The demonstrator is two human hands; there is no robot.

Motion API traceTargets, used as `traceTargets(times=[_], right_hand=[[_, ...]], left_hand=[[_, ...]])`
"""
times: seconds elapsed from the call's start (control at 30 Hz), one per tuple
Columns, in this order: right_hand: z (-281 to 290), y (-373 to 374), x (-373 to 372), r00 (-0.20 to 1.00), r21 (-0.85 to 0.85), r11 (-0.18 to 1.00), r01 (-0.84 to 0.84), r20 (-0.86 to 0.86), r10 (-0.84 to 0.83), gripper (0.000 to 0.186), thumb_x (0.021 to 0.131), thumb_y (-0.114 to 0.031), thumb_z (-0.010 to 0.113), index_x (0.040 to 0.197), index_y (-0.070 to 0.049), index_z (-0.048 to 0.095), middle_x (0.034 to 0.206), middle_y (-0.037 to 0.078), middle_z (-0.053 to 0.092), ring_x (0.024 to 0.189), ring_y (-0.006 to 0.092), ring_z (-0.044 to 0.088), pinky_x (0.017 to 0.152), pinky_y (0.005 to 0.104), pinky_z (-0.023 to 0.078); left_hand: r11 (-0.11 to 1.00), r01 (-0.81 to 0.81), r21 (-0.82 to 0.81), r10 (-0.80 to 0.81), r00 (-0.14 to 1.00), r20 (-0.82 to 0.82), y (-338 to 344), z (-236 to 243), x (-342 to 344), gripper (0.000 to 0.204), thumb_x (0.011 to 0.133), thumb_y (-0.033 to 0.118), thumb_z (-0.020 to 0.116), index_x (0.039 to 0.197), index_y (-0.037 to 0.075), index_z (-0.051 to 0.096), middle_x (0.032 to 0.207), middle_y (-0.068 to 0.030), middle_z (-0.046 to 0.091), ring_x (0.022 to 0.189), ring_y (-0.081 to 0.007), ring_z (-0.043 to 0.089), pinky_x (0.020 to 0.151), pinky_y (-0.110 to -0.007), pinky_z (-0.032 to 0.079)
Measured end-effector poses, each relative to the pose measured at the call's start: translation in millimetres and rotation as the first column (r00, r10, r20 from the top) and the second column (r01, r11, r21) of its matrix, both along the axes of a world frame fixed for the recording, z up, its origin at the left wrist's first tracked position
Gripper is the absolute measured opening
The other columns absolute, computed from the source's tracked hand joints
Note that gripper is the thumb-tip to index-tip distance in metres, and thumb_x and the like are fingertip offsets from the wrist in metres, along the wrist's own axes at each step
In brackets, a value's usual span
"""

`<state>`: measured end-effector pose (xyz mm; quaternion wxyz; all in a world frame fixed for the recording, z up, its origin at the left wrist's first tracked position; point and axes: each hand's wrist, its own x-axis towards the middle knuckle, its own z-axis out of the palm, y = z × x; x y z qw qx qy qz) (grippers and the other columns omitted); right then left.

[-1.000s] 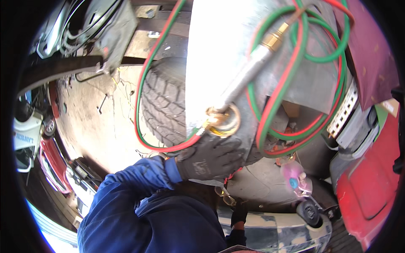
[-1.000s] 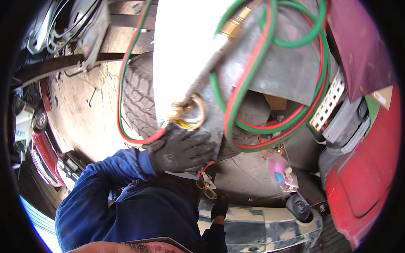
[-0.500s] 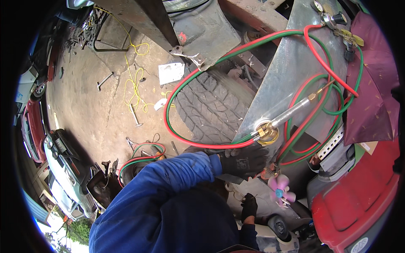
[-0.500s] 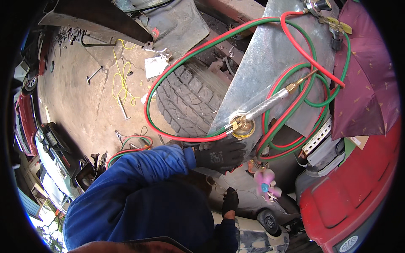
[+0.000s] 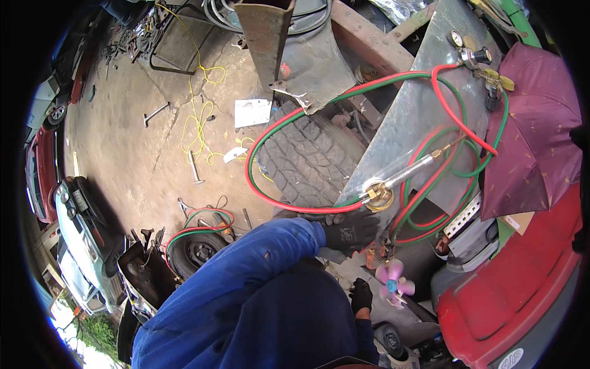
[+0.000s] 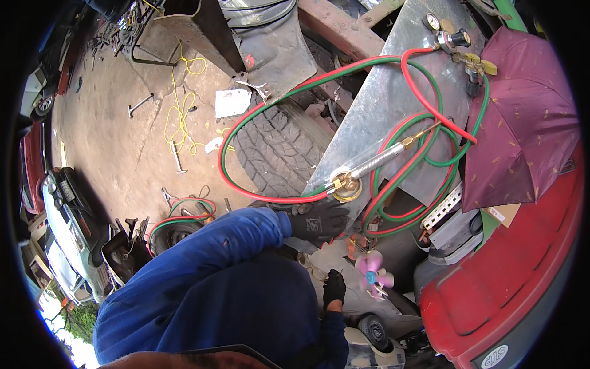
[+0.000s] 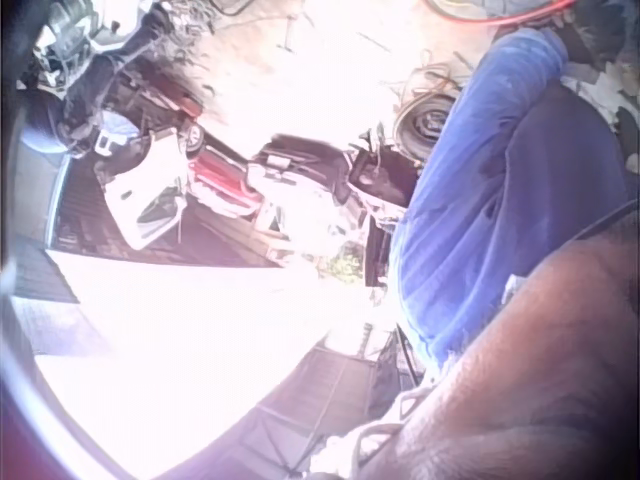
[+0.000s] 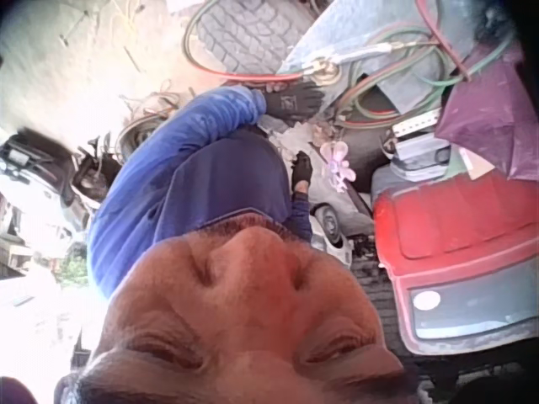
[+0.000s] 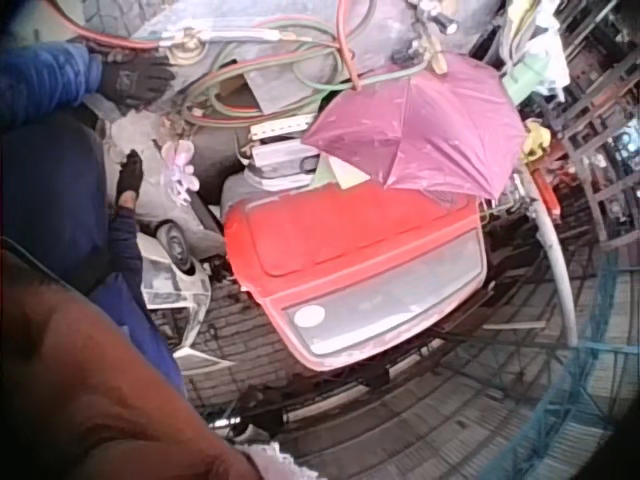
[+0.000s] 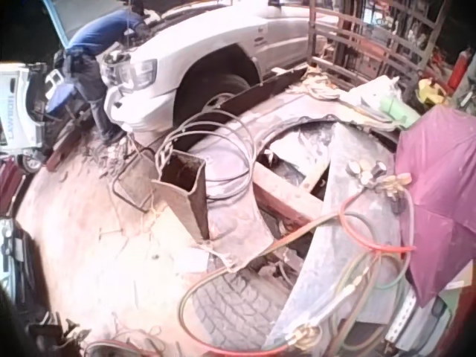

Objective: The person works on a damaged car wheel well, using a hammer to shape the metal and a blowtorch to heat it. They repeatedly heat and hammer the area to straighten the panel.

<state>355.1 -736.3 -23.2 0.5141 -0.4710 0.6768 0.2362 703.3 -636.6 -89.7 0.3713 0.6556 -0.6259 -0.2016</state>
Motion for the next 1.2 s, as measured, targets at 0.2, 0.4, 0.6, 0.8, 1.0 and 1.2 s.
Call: traceTargets(times=[0.2, 0.4, 0.6, 0.8, 1.0, 1.2], right_hand=[[11.5, -33.8, -10.8, 0.881, -0.103, 0.887, -0.45, 0.112, 0.46, 0.037, 0.106, -0.035, 0.065, 0.133, -0.009, 0.071, 0.11, 0.01, 0.075, 0.094, 0.0237, 0.074, 0.077, 0.0383, 0.057], [17.1, -64.4, -0.8, 0.821, -0.139, 0.823, -0.551, 0.086, 0.565, 0.036, 0.108, -0.034, 0.065, 0.132, -0.008, 0.069, 0.118, 0.009, 0.073, 0.1, 0.0243, 0.074, 0.077, 0.0386, 0.06], [29.5, -53.0, 31.6, 0.933, -0.079, 0.93, -0.359, 0.007, 0.361, 0.038, 0.109, -0.039, 0.067, 0.129, -0.006, 0.069, 0.114, 0.008, 0.072, 0.094, 0.0217, 0.073, 0.077, 0.0377, 0.06], [58.9, -15.4, 48.1, 0.963, -0.105, 0.957, -0.269, -0.031, 0.267, 0.039, 0.111, -0.038, 0.064, 0.135, -0.007, 0.07, 0.104, 0.006, 0.073, 0.089, 0.0159, 0.067, 0.076, 0.0335, 0.054], [60.7, 34.9, -11.0, 0.995, -0.218, 0.971, -0.097, -0.009, 0.097, 0.038, 0.109, -0.04, 0.064, 0.123, -0.006, 0.073, 0.093, 0.007, 0.073, 0.079, 0.0167, 0.064, 0.072, 0.0354, 0.052], [21.1, 109.5, -123.1, 0.997, -0.283, 0.958, 0.051, 0.074, -0.031, 0.034, 0.111, -0.036, 0.062, 0.127, -0.008, 0.073, 0.104, 0.01, 0.078, 0.087, 0.0228, 0.073, 0.079, 0.0391, 0.057]], left_hand=[[0.991, -0.043, -0.123, 0.052, 0.996, 0.073, 2.1, -1.5, 3.8, 0.047, 0.078, 0.04, 0.075, 0.113, 0.008, 0.073, 0.134, -0.0172, 0.066, 0.141, -0.0381, 0.055, 0.124, -0.062, 0.038], [0.986, -0.097, -0.134, 0.104, 0.993, 0.051, 3.9, 8.7, 2.2, 0.046, 0.079, 0.039, 0.074, 0.112, 0.008, 0.073, 0.132, -0.0166, 0.067, 0.14, -0.0377, 0.056, 0.124, -0.062, 0.039], [0.981, -0.141, -0.136, 0.15, 0.987, 0.056, 4.5, 8.3, -0.1, 0.044, 0.079, 0.039, 0.074, 0.111, 0.008, 0.073, 0.13, -0.016, 0.067, 0.138, -0.0374, 0.056, 0.123, -0.061, 0.039], [0.999, -0.019, -0.026, 0.021, 0.994, 0.106, -1.1, 15.0, 11.7, 0.045, 0.081, 0.038, 0.076, 0.114, 0.008, 0.072, 0.132, -0.0163, 0.066, 0.14, -0.0378, 0.054, 0.123, -0.061, 0.038], [0.998, 0.058, 0.009, -0.058, 0.995, 0.075, 3.8, 32.0, 22.9, 0.041, 0.088, 0.032, 0.076, 0.12, 0.006, 0.071, 0.135, -0.0165, 0.065, 0.14, -0.0369, 0.055, 0.123, -0.06, 0.038], [0.999, 0.05, -0.02, -0.047, 0.987, 0.152, -0.9, 52.3, 26.4, 0.039, 0.09, 0.026, 0.075, 0.122, 0.004, 0.069, 0.131, -0.0169, 0.068, 0.136, -0.0371, 0.058, 0.121, -0.058, 0.04]])
